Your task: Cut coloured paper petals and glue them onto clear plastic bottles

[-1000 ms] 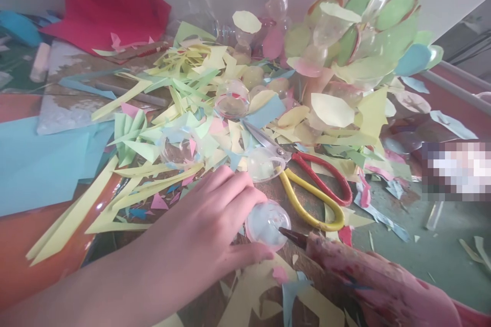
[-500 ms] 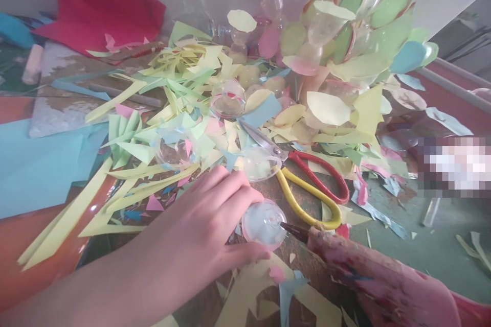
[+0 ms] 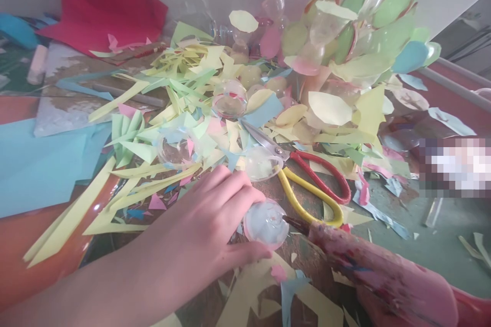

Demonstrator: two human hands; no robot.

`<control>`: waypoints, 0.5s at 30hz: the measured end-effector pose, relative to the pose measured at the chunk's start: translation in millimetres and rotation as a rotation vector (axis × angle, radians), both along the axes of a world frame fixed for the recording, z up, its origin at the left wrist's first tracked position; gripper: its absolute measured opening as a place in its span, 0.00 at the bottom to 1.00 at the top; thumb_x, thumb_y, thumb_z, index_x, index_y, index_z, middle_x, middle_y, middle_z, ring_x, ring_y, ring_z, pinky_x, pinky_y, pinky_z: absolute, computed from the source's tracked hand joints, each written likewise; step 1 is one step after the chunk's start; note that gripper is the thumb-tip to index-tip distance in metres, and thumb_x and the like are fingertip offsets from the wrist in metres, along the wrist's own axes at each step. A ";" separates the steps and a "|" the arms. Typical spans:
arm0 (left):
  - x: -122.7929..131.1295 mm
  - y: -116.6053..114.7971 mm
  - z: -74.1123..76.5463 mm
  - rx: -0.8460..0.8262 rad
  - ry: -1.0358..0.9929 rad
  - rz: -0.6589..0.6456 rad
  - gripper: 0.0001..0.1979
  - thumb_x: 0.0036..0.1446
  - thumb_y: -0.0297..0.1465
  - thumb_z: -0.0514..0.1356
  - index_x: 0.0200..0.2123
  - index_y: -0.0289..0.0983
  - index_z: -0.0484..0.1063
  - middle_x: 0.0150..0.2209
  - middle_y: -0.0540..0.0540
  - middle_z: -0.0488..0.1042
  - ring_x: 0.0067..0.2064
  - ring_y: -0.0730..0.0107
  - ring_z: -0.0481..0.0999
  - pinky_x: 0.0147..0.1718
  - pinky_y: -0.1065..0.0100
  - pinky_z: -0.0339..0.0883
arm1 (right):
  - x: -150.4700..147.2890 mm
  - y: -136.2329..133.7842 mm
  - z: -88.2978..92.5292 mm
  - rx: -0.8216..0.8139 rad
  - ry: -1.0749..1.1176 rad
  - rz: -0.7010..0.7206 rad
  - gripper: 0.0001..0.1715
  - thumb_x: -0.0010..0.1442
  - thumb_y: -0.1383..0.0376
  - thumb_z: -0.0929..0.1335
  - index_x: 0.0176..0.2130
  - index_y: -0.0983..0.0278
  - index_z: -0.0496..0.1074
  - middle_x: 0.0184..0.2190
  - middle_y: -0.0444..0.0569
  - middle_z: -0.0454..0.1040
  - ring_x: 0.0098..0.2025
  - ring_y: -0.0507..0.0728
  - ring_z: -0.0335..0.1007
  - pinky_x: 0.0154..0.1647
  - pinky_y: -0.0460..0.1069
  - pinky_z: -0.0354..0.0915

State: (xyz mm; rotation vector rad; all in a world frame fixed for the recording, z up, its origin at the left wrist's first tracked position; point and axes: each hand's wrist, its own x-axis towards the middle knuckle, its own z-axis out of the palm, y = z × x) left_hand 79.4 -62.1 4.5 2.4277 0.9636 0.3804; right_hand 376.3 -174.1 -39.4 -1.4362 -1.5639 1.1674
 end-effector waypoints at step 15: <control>1.7 -1.5 1.8 0.024 0.015 0.013 0.23 0.56 0.50 0.56 0.47 0.40 0.70 0.43 0.47 0.72 0.45 0.60 0.66 0.42 0.62 0.62 | -36.0 10.8 32.2 -0.098 0.032 0.055 0.19 0.67 0.62 0.61 0.55 0.50 0.70 0.53 0.40 0.73 0.57 0.59 0.67 0.51 0.46 0.70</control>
